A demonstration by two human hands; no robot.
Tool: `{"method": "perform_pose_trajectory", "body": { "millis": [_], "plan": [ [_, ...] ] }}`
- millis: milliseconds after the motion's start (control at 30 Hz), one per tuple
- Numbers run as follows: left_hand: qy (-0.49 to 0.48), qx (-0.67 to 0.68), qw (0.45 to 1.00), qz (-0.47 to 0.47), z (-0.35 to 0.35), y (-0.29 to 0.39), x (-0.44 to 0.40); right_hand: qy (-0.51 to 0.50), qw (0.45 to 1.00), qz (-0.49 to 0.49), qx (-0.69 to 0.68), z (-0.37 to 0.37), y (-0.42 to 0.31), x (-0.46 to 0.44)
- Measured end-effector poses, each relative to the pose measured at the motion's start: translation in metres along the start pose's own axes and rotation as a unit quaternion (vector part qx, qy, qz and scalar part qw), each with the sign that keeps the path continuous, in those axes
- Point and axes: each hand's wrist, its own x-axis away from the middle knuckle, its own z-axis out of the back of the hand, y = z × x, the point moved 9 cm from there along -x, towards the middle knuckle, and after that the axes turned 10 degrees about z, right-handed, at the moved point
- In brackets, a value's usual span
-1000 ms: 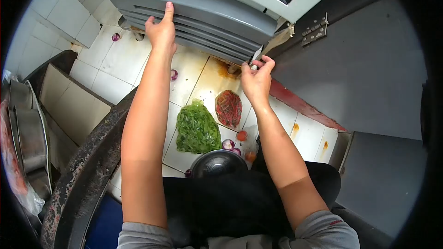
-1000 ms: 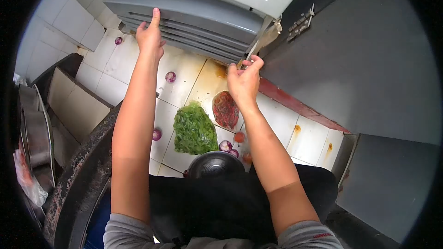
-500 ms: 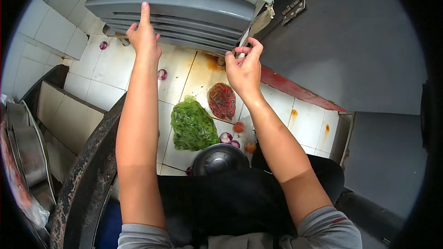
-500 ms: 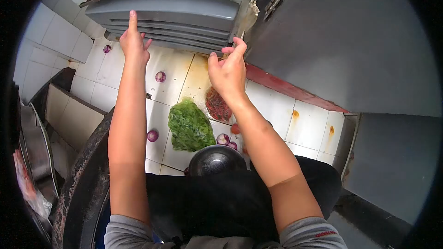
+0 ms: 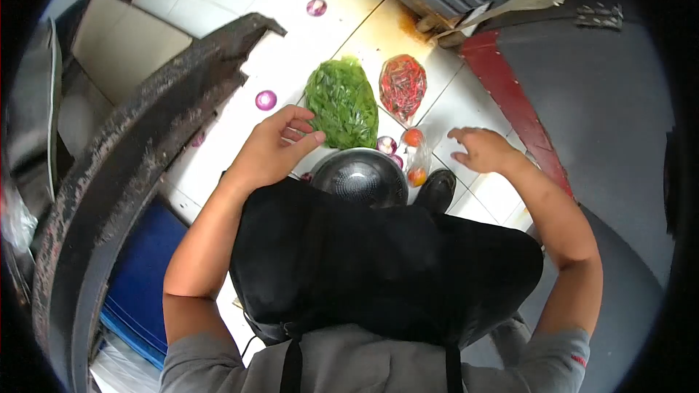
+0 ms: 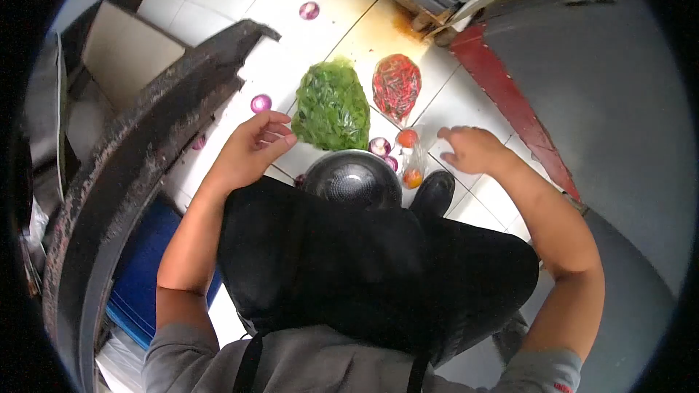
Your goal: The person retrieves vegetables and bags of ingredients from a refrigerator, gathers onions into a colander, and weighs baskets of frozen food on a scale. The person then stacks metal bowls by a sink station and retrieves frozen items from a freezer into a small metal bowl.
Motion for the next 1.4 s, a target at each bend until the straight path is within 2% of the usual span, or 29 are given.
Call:
{"method": "perform_pose_trajectory", "body": {
  "millis": [67,133,200,267,333,400,433,467,533,600,667,700,733,800,833,867,900,933,967,1000,1033,1067,1100,1167,1200,1267,1300,1400],
  "plan": [
    [0.013,-0.083,0.996,0.007,-0.011,-0.012,0.002,0.0,1.0,0.004,-0.016,-0.014,0.015,-0.015],
    [0.032,-0.088,0.996,0.011,-0.012,-0.03,-0.007,0.013,0.996,0.032,0.084,-0.018,0.031,-0.042],
    [0.067,-0.156,0.985,0.035,-0.004,-0.049,0.0,0.004,0.993,0.062,0.096,-0.026,0.026,-0.072],
    [0.099,-0.201,0.972,0.065,0.015,-0.068,0.023,0.157,0.968,0.193,0.038,0.002,-0.022,-0.101],
    [0.152,-0.171,0.965,0.126,0.027,-0.061,0.053,0.262,0.925,0.269,0.054,0.018,-0.052,-0.135],
    [0.176,-0.152,0.965,0.125,0.018,-0.056,0.08,0.223,0.958,0.161,-0.081,0.021,-0.048,-0.189],
    [0.139,-0.133,0.97,0.146,0.005,-0.062,0.091,0.211,0.964,0.131,-0.095,0.025,-0.052,-0.213],
    [0.103,-0.111,0.975,0.166,-0.009,-0.069,0.101,0.199,0.969,0.127,-0.072,0.027,-0.057,-0.235],
    [0.023,-0.107,0.958,0.264,-0.031,-0.096,0.122,0.157,0.977,0.123,-0.069,0.016,-0.077,-0.262],
    [0.065,-0.16,0.954,0.244,-0.046,-0.124,0.145,0.118,0.981,0.14,-0.071,-0.002,-0.078,-0.281],
    [0.091,-0.251,0.927,0.264,-0.056,-0.113,0.168,0.164,0.96,0.201,-0.11,-0.008,-0.063,-0.3],
    [0.083,-0.205,0.942,0.254,-0.061,-0.094,0.182,0.153,0.95,0.229,-0.149,-0.012,-0.053,-0.311],
    [0.084,-0.169,0.953,0.237,-0.065,-0.076,0.204,0.113,0.925,0.205,-0.3,-0.009,-0.051,-0.307],
    [0.214,0.001,0.972,0.096,-0.055,-0.03,0.253,0.124,0.906,0.141,-0.379,0.026,-0.042,-0.294],
    [0.288,0.087,0.948,0.103,-0.049,-0.025,0.273,0.118,0.873,0.167,-0.443,0.044,-0.034,-0.297],
    [0.342,0.184,0.916,0.102,-0.05,-0.023,0.288,0.159,0.856,0.142,-0.472,0.078,-0.047,-0.287],
    [0.38,0.169,0.902,0.12,-0.051,-0.025,0.298,0.196,0.837,0.103,-0.501,0.11,-0.056,-0.256],
    [0.371,0.046,0.911,0.174,-0.048,-0.024,0.306,0.172,0.797,0.178,-0.55,0.143,-0.076,-0.244],
    [0.392,-0.04,0.902,0.174,-0.037,-0.037,0.315,0.172,0.791,0.233,-0.539,0.192,-0.129,-0.215],
    [0.405,-0.116,0.889,0.18,-0.04,-0.045,0.319,0.283,0.805,0.18,-0.489,0.235,-0.147,-0.186],
    [0.471,0.02,0.862,0.186,-0.028,-0.052,0.33,0.248,0.771,0.295,-0.507,0.268,-0.177,-0.175],
    [0.494,0.085,0.845,0.185,-0.015,-0.051,0.341,0.23,0.741,0.345,-0.529,0.301,-0.221,-0.153],
    [0.508,0.084,0.838,0.181,-0.012,-0.051,0.346,0.21,0.706,0.394,-0.55,0.331,-0.266,-0.125],
    [0.524,0.091,0.828,0.178,-0.013,-0.052,0.351,0.231,0.688,0.446,-0.524,0.376,-0.332,-0.092],
    [0.5,0.073,0.844,0.179,-0.017,-0.047,0.347,0.218,0.686,0.456,-0.523,0.385,-0.359,-0.086],
    [0.461,0.047,0.865,0.193,-0.022,-0.042,0.341,0.102,0.629,0.527,-0.562,0.384,-0.421,-0.076],
    [0.453,0.025,0.872,0.187,-0.024,-0.039,0.336,0.059,0.659,0.54,-0.521,0.374,-0.436,-0.086],
    [0.436,0.002,0.882,0.178,-0.028,-0.033,0.328,0.032,0.669,0.52,-0.53,0.292,-0.482,-0.081]
  ]
}}
